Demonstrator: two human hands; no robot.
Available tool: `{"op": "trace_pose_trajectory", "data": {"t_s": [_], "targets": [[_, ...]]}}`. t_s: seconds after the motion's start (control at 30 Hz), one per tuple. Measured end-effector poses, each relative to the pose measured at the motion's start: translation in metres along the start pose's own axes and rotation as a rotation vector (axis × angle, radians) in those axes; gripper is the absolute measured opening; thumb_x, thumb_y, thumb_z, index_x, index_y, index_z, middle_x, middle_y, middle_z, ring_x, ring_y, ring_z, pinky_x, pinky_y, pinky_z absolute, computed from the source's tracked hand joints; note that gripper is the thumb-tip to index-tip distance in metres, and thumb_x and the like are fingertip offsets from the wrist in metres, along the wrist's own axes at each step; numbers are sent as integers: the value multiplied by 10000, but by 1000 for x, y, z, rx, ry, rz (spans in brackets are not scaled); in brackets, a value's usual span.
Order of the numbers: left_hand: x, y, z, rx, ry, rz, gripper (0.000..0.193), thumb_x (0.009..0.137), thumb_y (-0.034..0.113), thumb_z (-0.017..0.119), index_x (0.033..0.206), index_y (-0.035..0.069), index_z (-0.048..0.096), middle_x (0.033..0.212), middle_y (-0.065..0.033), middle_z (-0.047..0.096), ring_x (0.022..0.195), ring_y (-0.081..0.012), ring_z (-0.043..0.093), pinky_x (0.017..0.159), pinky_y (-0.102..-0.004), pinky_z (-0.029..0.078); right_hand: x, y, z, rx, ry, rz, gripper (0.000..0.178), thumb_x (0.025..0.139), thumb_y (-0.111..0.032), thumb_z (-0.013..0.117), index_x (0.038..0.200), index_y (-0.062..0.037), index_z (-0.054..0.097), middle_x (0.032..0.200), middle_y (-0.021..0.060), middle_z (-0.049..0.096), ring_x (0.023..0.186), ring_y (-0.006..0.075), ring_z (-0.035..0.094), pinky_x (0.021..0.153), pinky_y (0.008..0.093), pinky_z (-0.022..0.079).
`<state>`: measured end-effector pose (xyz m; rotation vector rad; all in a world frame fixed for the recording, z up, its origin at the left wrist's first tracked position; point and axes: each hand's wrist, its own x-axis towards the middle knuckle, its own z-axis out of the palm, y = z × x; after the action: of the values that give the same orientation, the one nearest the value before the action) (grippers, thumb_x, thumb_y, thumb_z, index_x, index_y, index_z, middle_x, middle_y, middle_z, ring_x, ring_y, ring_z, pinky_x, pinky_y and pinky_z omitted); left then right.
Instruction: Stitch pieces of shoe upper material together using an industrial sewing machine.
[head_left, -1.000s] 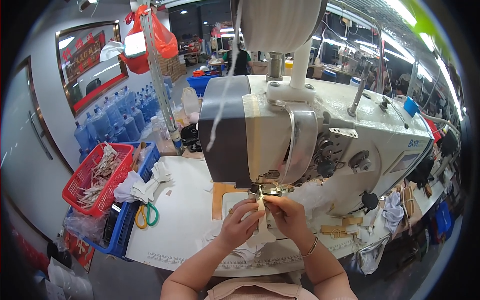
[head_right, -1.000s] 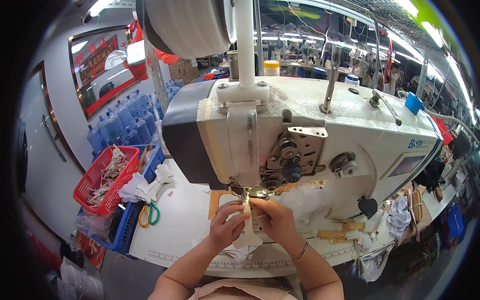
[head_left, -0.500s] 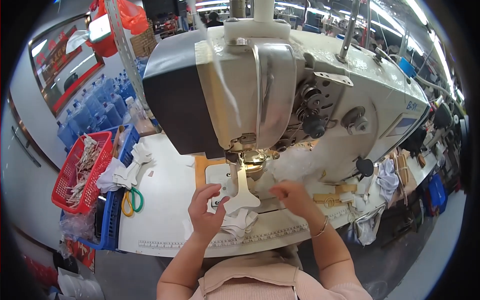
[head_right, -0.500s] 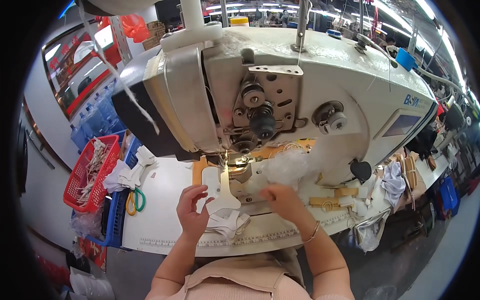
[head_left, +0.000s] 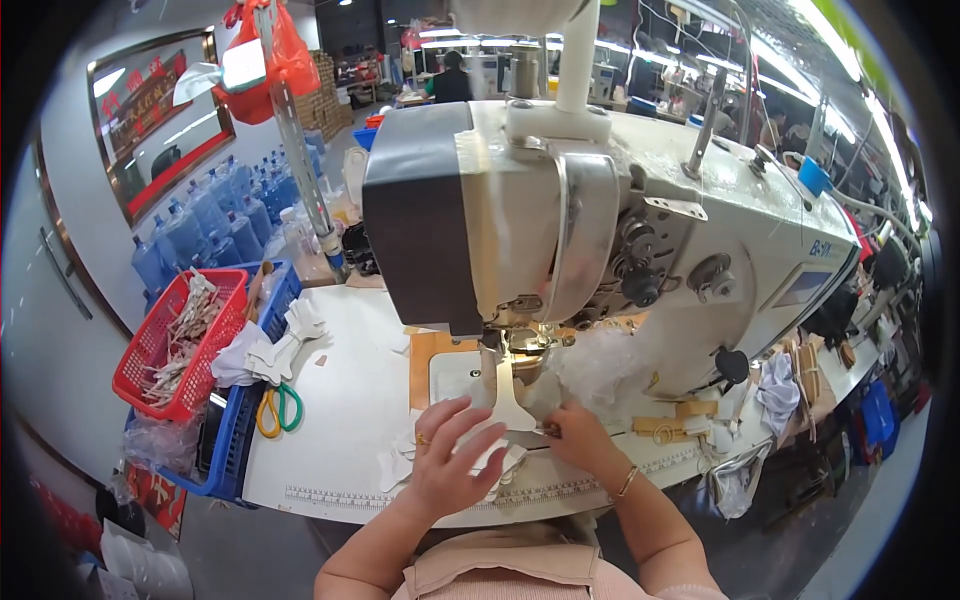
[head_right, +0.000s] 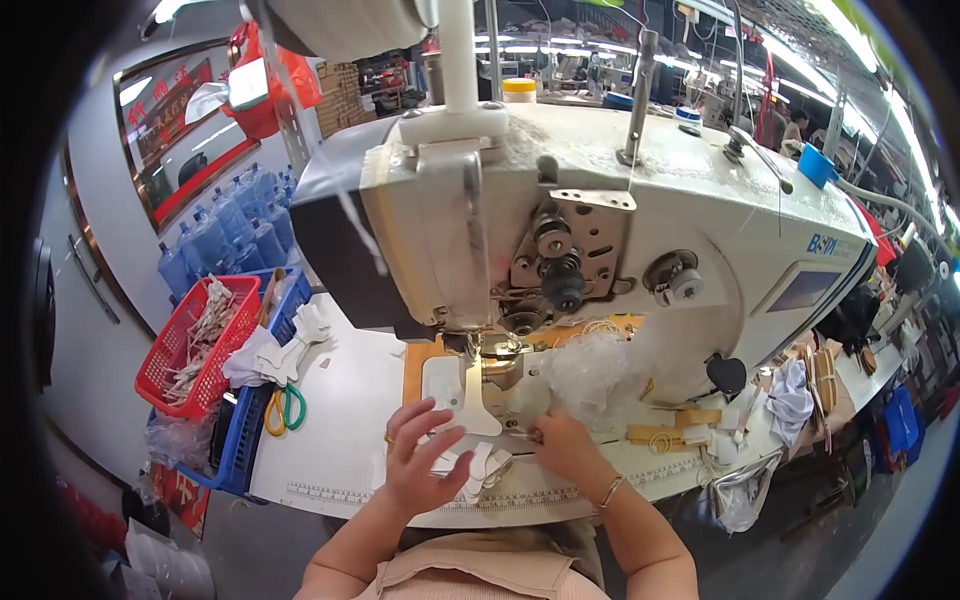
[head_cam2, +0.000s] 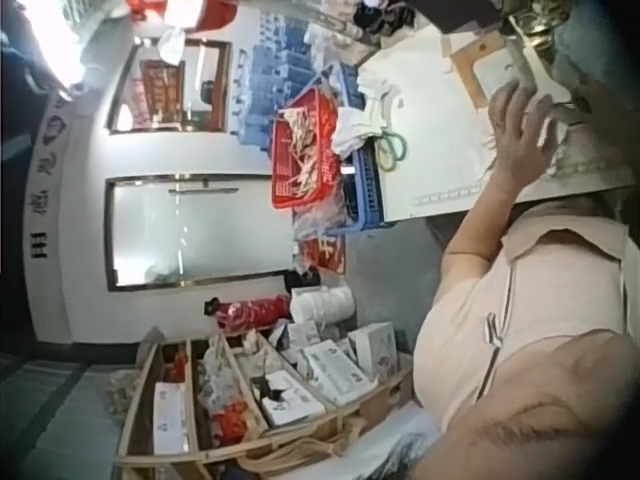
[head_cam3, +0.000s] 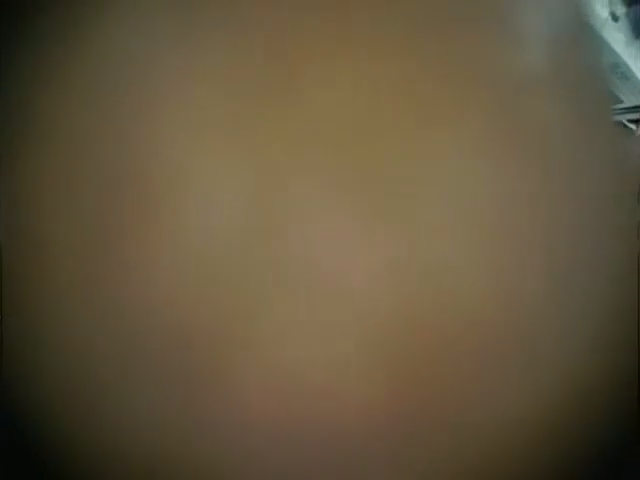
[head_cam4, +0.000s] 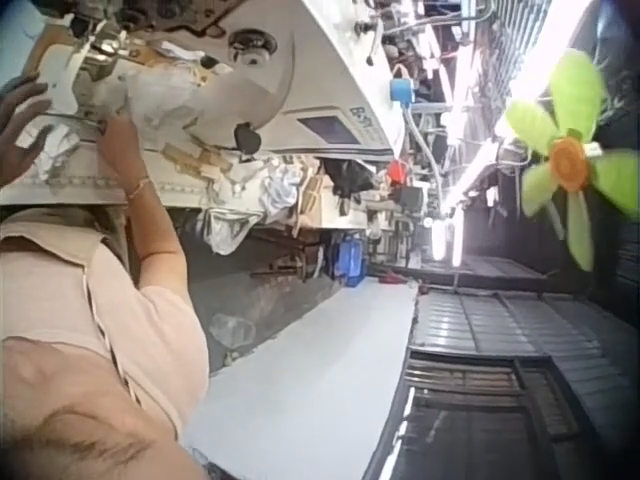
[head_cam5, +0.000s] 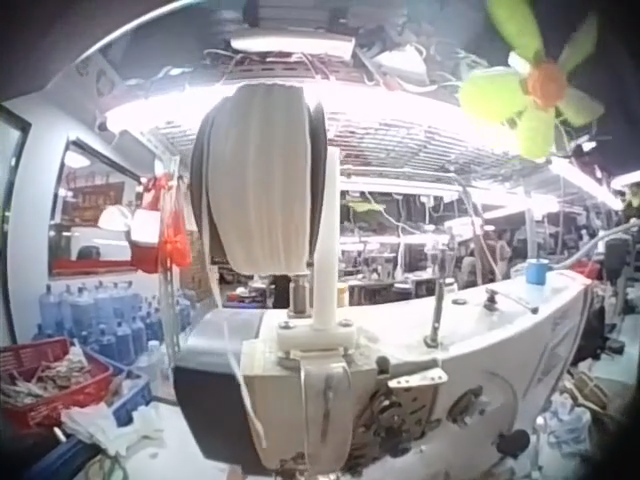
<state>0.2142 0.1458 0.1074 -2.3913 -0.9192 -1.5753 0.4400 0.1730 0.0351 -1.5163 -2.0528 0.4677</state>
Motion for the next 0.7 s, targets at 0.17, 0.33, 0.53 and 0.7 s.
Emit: {"op": "trace_pose_trajectory", "data": {"t_s": [0.17,0.33,0.53,0.7], "targets": [[1,-13,11,68,-31,84,216,660,7,736,839,88,648,930,-20,620,929,-233,587,801,-339,462,2,-51,-59,299,286,-132,162,716,61,659,818,-63,678,773,73,594,566,153,567,559,253,490],[1,-16,19,-56,44,115,213,667,-6,709,865,50,658,897,-45,621,864,-223,615,675,-280,520,9,-77,-65,138,389,-666,398,563,55,693,923,-114,699,849,24,614,673,168,589,563,274,508],[-5,-20,23,7,13,129,232,665,-9,714,891,37,681,871,-43,575,859,-208,613,619,-253,518,5,-74,-48,13,344,-697,374,593,59,678,923,-115,694,888,35,621,673,187,579,573,275,503],[-7,-25,27,28,29,161,231,655,-20,740,862,77,709,848,-30,581,822,-191,620,581,-249,505,-3,-57,-36,636,172,-120,149,794,-50,681,944,-49,680,820,24,644,698,97,599,615,219,481]]}}
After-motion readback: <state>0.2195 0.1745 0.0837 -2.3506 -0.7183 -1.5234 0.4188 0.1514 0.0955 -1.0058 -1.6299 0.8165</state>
